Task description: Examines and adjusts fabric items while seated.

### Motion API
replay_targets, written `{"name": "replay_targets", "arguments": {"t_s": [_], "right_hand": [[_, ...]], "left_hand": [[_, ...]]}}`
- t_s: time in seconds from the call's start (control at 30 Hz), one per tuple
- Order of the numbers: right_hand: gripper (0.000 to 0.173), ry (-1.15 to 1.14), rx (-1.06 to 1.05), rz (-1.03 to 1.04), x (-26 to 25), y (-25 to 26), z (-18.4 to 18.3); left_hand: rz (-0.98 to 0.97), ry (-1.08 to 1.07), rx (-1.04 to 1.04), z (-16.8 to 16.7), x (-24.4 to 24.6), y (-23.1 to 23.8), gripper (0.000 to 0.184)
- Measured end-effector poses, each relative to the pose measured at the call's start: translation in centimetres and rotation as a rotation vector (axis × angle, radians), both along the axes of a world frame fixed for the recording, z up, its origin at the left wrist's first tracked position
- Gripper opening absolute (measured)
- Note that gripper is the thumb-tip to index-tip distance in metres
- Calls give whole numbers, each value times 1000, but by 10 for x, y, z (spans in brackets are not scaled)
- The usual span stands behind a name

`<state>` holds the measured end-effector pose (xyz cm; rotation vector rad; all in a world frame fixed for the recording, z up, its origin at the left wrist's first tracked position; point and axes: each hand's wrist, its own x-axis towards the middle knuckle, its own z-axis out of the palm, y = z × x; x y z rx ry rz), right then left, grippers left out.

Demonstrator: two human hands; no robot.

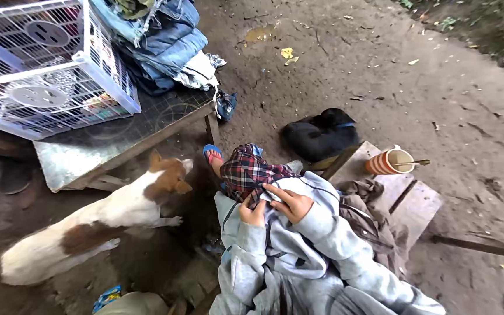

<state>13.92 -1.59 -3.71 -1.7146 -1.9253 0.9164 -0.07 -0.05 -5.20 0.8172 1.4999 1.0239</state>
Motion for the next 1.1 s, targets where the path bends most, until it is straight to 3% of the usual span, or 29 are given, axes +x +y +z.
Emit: {"name": "replay_targets", "arguments": {"t_s": [0.2,0.47,0.7,0.93,1.1], "right_hand": [[44,34,20,-18,1,-1,-3],[41,352,32,98,13,9,-11],[51,114,-73,50,12,-3,-1],[41,61,92,21,5,-5,-8],[40,368,61,45,10,5,-16]], "left_hand": [[-24,9,17,1,0,-2,16],[-37,-5,-14,3,-2,0,25],[-4,-124,-56,2,-6,2,28],[-5,-105,-21,-1,-5,1,21],[-6,-101,-21,-3,-5,2,23]]}}
